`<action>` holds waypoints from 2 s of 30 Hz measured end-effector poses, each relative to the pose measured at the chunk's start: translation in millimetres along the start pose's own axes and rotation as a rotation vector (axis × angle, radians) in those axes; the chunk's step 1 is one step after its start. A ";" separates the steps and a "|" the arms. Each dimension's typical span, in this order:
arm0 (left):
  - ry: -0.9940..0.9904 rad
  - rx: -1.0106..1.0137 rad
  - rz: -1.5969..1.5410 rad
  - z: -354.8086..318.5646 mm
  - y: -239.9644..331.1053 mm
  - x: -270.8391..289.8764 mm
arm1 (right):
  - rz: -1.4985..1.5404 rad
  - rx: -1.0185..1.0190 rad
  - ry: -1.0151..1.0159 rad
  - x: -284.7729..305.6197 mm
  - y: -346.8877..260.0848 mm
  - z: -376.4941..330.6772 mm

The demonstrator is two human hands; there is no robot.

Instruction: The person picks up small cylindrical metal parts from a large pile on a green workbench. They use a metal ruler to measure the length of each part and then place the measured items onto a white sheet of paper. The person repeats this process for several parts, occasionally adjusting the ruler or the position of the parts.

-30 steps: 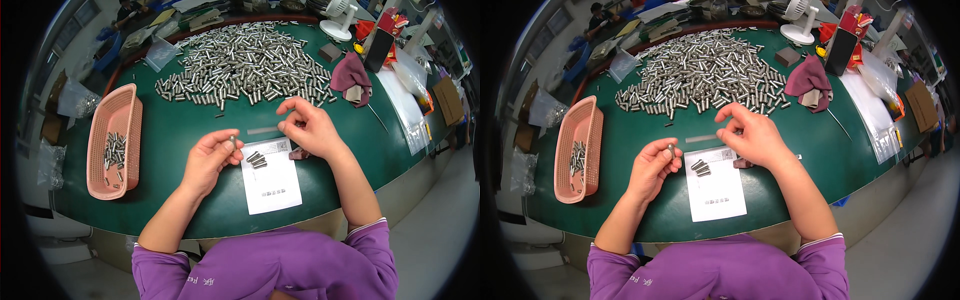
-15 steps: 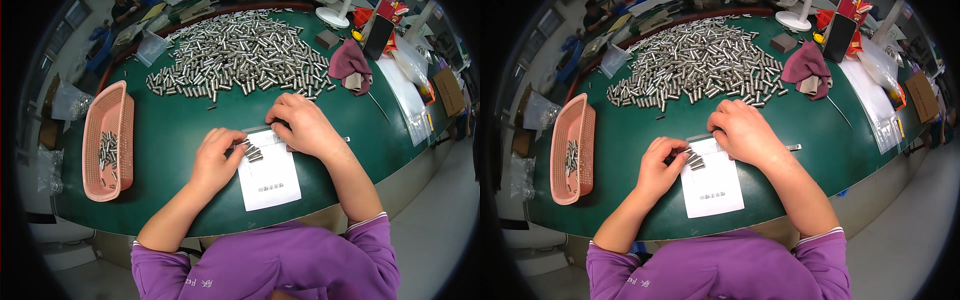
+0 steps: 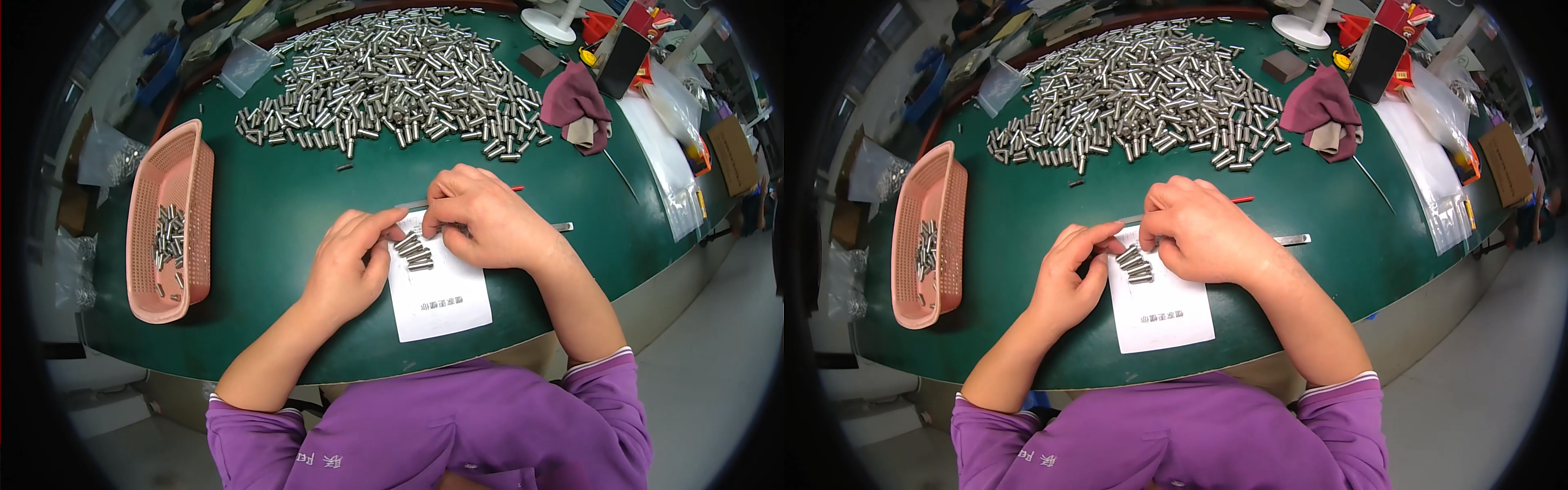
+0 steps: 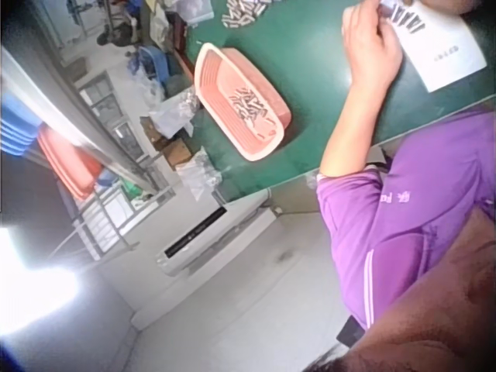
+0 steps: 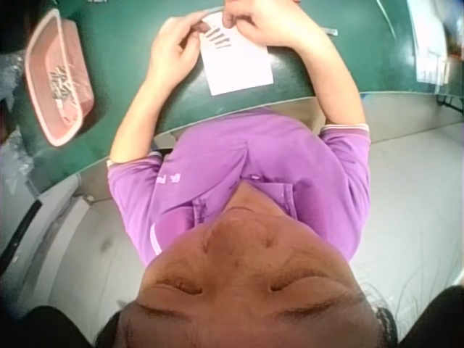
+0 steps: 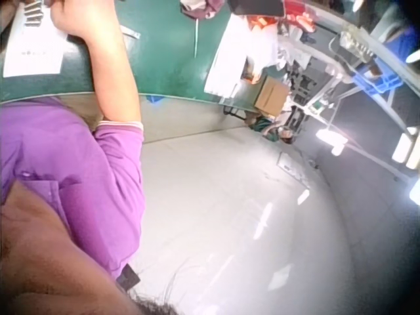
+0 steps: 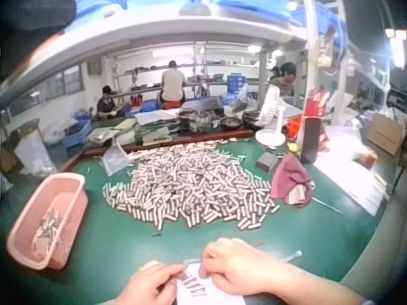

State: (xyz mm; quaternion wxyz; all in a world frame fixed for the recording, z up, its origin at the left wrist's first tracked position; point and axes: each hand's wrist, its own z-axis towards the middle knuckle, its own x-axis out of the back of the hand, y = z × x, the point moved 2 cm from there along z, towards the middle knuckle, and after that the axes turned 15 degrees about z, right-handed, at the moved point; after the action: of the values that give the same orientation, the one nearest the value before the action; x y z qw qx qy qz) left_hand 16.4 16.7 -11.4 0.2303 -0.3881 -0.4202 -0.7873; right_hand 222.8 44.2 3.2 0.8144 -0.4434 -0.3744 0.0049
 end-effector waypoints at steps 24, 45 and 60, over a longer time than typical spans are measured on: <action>-0.069 -0.015 -0.025 -6.3 0.6 -1.7 | 0.012 -0.037 -0.111 -3.8 -2.2 1.9; -0.064 0.010 -0.030 -5.3 -1.5 -3.4 | 0.019 0.016 -0.072 -7.3 0.9 2.7; -0.014 0.120 -0.183 -3.6 -3.9 -2.6 | 0.002 0.069 0.011 -6.6 2.6 5.8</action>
State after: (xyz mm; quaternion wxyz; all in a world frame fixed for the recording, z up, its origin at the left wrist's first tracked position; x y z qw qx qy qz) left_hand 13.7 15.8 -16.6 0.1775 -0.3392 -0.5019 -0.7756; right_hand 215.4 47.7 -0.8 0.8313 -0.4153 -0.3691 0.0160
